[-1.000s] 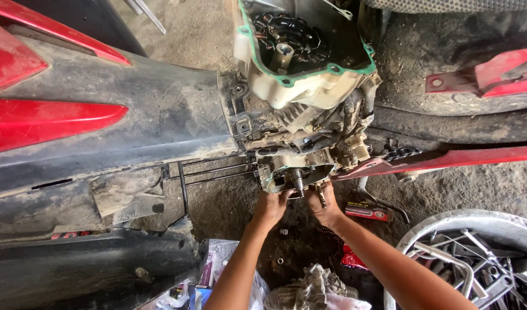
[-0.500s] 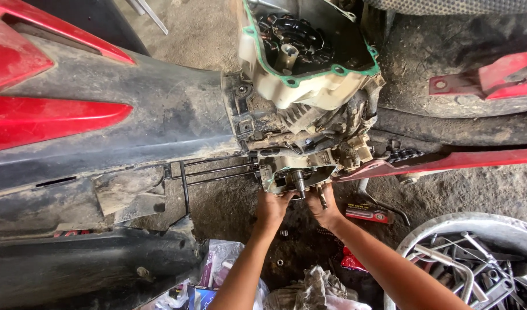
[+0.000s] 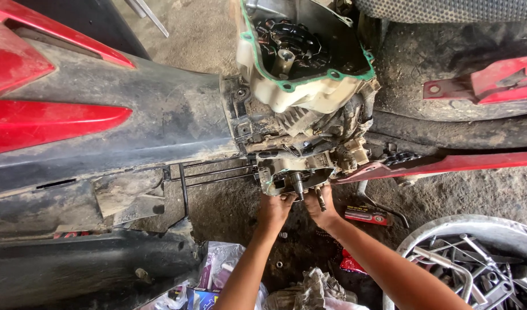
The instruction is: The person kneels beside a scooter with its engine cover removed and works on the engine. They take a new timing chain from a plastic bag, thread and fit it around the engine sprocket area, use a wrench on a fastener, and wipe parts with a rag.
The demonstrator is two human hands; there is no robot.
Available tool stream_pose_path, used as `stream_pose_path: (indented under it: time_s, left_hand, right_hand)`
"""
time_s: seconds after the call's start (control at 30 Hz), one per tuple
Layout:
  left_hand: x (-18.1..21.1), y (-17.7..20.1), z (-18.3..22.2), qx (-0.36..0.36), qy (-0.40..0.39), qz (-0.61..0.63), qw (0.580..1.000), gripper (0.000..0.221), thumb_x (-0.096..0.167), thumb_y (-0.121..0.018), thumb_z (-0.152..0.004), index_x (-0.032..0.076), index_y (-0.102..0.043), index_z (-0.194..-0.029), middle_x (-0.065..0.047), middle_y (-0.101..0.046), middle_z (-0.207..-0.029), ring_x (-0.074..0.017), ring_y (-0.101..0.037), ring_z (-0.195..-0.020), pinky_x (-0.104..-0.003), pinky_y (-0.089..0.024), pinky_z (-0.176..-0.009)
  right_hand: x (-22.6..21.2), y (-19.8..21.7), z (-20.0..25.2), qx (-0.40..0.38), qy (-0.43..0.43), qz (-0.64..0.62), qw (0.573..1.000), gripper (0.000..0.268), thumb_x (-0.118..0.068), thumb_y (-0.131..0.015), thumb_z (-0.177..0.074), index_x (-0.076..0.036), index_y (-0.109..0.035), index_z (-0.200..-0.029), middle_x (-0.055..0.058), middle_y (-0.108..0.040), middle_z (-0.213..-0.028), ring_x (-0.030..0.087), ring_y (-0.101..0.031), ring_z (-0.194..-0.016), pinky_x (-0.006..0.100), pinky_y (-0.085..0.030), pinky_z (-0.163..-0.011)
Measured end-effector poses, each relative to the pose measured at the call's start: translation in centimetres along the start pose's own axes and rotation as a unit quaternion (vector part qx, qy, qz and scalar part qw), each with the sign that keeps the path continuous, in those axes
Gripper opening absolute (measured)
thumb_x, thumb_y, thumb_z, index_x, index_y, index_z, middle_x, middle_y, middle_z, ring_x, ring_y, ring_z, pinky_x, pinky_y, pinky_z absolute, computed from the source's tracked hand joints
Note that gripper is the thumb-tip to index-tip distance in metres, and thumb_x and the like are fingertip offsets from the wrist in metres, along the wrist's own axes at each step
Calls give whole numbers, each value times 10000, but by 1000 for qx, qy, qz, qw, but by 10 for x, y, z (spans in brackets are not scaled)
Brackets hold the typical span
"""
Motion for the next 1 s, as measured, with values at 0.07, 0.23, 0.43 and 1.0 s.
stream_pose_path:
  time_s: [0.07, 0.23, 0.43, 1.0]
  left_hand:
    - [-17, 9, -11, -106, -131, -642, 748, 295, 202, -725, -965, -5, -612, -1143, -156, -758, -1030, -224, -771, -887, -336, -654, -694]
    - [23, -25, 9, -169, -222, -598, 751, 237, 124, -660, -1013, -10, -638, -1207, -164, -763, -1034, -240, -751, -849, -348, -626, -702]
    - [31, -26, 20, -105, -287, -525, 794, 213, 78, -697, -986, 43, -666, -1194, -116, -781, -1024, -190, -774, -837, -305, -644, -686]
    - [45, -33, 26, -49, -202, -642, 738, 195, 170, -709, -960, 102, -745, -1139, -152, -742, -786, -311, -695, -608, -438, -547, -585]
  right_hand:
    - [19, 2, 1, -3, 28, -24, 999, 303, -201, -668, -954, 30, -567, -1122, 73, -606, -1026, 184, -566, -913, 347, -487, -764]
    - [26, -6, 6, -45, -60, -118, 990, 346, -340, -703, -953, -41, -630, -1110, 20, -638, -983, 142, -589, -887, 330, -507, -746]
    - [16, -11, 0, -29, -18, -89, 995, 515, -465, -645, -988, -42, -531, -1258, 33, -579, -1075, 168, -542, -992, 361, -480, -856]
    - [111, -9, 26, -63, -92, -119, 987, 493, -341, -687, -969, -3, -502, -1277, 97, -558, -1129, 203, -525, -1020, 400, -464, -834]
Point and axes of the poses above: each hand's wrist, its own z-axis away from the middle knuckle, its own y-axis out of the back of the hand, x = y × z, the point moved 7 cm from there along -z, towards the middle knuckle
